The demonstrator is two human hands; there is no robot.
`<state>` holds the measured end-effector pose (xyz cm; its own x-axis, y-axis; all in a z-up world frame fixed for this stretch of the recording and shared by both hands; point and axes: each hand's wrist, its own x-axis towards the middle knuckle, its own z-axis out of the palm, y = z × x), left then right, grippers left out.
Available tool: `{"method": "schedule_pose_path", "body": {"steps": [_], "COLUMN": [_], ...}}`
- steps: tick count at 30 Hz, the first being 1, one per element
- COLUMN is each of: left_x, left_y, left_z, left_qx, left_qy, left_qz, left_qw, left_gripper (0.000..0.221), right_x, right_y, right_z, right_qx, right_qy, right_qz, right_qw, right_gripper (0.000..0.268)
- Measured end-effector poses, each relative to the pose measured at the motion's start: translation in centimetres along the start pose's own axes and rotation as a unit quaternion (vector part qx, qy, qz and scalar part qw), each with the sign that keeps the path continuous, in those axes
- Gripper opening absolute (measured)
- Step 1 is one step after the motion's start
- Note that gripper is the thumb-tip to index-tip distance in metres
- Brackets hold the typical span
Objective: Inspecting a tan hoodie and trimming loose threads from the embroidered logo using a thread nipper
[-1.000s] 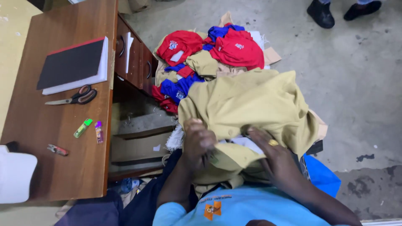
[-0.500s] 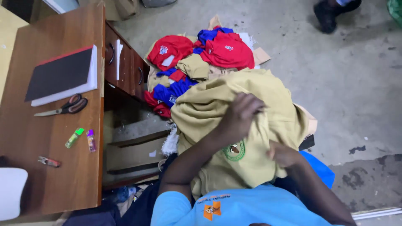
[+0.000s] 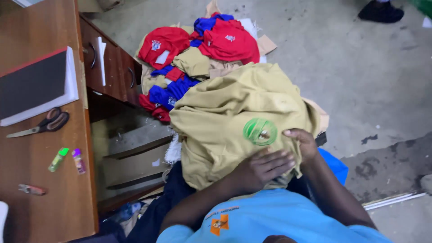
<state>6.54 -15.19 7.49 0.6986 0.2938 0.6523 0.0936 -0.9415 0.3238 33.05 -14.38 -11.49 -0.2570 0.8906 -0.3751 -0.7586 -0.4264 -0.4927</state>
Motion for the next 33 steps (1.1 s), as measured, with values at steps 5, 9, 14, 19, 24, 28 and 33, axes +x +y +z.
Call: {"method": "schedule_pose_path", "body": {"steps": [5,9,14,19,24,28,33], "left_x": [-2.0,-1.8,-0.7,-0.8,0.4,-0.7,0.6], "left_y": [-0.4,-1.0,-3.5,-2.3,-2.1,-3.4,-2.5], "left_z": [-1.0,-5.5,-10.3,-8.1,-4.8,-3.8,-4.6], "left_qx": [-0.335,-0.363,-0.149,-0.146,0.086,-0.015,-0.065], "left_qy": [-0.014,-0.031,0.214,0.167,0.04,0.112,0.179], "left_qz": [-0.115,-0.235,-0.383,-0.369,-0.32,-0.324,-0.339], "left_qw": [0.935,0.901,0.886,0.902,0.943,0.939,0.921], "left_gripper": [0.023,0.039,0.034,0.058,0.073,0.056,0.047], "right_x": [-2.2,-3.9,-3.6,-1.9,3.6,6.2,-2.1], "right_y": [-2.0,-4.2,-3.0,-4.3,-1.0,0.6,-4.8], "right_z": [13.5,20.3,15.6,18.9,13.2,5.6,23.8], "right_qx": [-0.217,-0.423,-0.25,-0.168,-0.186,-0.1,-0.167], "right_qy": [0.009,-0.077,0.003,0.063,0.156,0.125,0.119], "right_qz": [-0.11,-0.12,-0.072,-0.115,-0.086,-0.075,-0.115], "right_qw": [0.97,0.895,0.965,0.977,0.966,0.984,0.972], "right_gripper": [0.078,0.081,0.072,0.068,0.038,0.061,0.064]}}
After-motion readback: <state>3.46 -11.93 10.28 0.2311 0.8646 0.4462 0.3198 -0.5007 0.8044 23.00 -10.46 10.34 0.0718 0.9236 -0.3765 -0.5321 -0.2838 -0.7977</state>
